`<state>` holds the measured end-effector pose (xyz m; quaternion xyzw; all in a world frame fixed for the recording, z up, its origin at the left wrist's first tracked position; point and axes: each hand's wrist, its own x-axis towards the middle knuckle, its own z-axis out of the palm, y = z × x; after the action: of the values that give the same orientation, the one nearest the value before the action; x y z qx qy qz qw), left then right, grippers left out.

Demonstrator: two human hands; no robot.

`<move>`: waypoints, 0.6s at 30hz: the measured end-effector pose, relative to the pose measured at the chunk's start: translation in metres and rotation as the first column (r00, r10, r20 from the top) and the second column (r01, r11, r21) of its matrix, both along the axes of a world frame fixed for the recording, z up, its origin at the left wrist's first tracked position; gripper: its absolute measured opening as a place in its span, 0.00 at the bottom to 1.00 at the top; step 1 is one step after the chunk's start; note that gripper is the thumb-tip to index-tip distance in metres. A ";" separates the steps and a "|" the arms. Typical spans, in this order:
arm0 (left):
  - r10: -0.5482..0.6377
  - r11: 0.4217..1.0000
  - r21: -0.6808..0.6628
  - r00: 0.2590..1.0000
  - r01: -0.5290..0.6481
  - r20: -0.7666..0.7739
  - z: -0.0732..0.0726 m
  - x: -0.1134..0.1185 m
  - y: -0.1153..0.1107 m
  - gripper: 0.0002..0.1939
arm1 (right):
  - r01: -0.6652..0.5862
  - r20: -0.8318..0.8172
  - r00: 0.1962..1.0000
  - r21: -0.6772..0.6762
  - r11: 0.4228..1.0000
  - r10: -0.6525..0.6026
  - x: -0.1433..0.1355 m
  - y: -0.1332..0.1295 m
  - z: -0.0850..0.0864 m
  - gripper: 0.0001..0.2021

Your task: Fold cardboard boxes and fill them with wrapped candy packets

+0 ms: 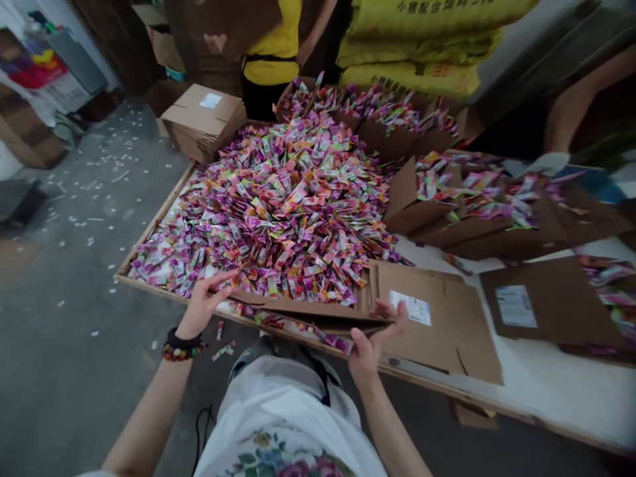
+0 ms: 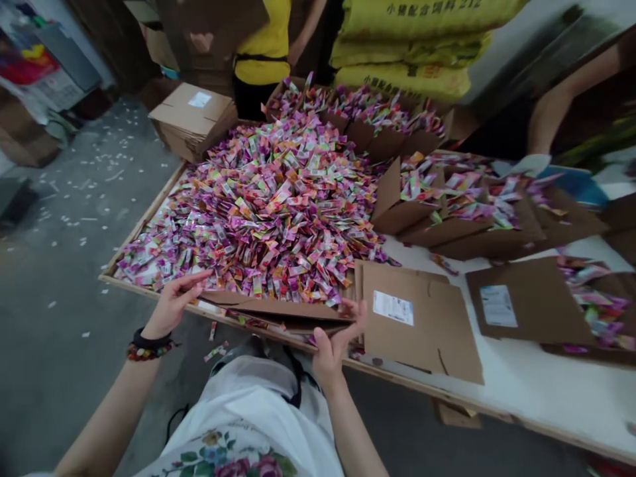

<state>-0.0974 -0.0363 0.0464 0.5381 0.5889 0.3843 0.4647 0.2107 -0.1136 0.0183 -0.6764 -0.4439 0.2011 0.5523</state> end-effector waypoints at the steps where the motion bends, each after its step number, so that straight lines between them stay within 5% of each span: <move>1: -0.001 1.000 0.000 0.999 0.001 -0.045 0.007 0.001 -0.005 0.22 | 0.002 -0.014 1.000 -0.004 1.000 -0.002 -0.001 -0.003 0.000 0.40; 5: -0.057 0.995 -0.089 0.971 0.037 -0.234 0.029 0.008 -0.032 0.27 | 0.123 -0.110 0.987 0.066 0.990 -0.115 -0.002 -0.002 0.012 0.44; 8: -0.062 0.975 -0.224 0.952 -0.007 -0.298 0.028 0.009 -0.047 0.27 | 0.121 -0.177 0.977 -0.004 0.993 -0.120 -0.007 0.005 0.017 0.46; 11: 0.023 0.949 -0.279 0.916 -0.145 -0.401 0.011 0.008 -0.051 0.27 | -0.047 -0.250 0.968 -0.102 0.994 0.020 -0.012 0.003 0.006 0.46; 15: 0.223 0.933 -0.106 0.785 -0.343 -0.578 -0.012 0.021 -0.050 0.30 | -0.405 -0.360 0.868 -0.117 0.907 0.341 0.002 -0.002 -0.029 0.45; 18: 0.336 0.924 0.011 0.797 -0.383 -0.501 -0.013 0.045 -0.052 0.28 | -0.493 -0.529 0.780 -0.191 0.849 0.334 0.020 0.011 -0.055 0.51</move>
<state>-0.0519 -0.0887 0.0332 0.4749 0.7959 0.2881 0.2409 0.2305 -0.1031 -0.0368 -0.5697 -0.3947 0.5477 0.4687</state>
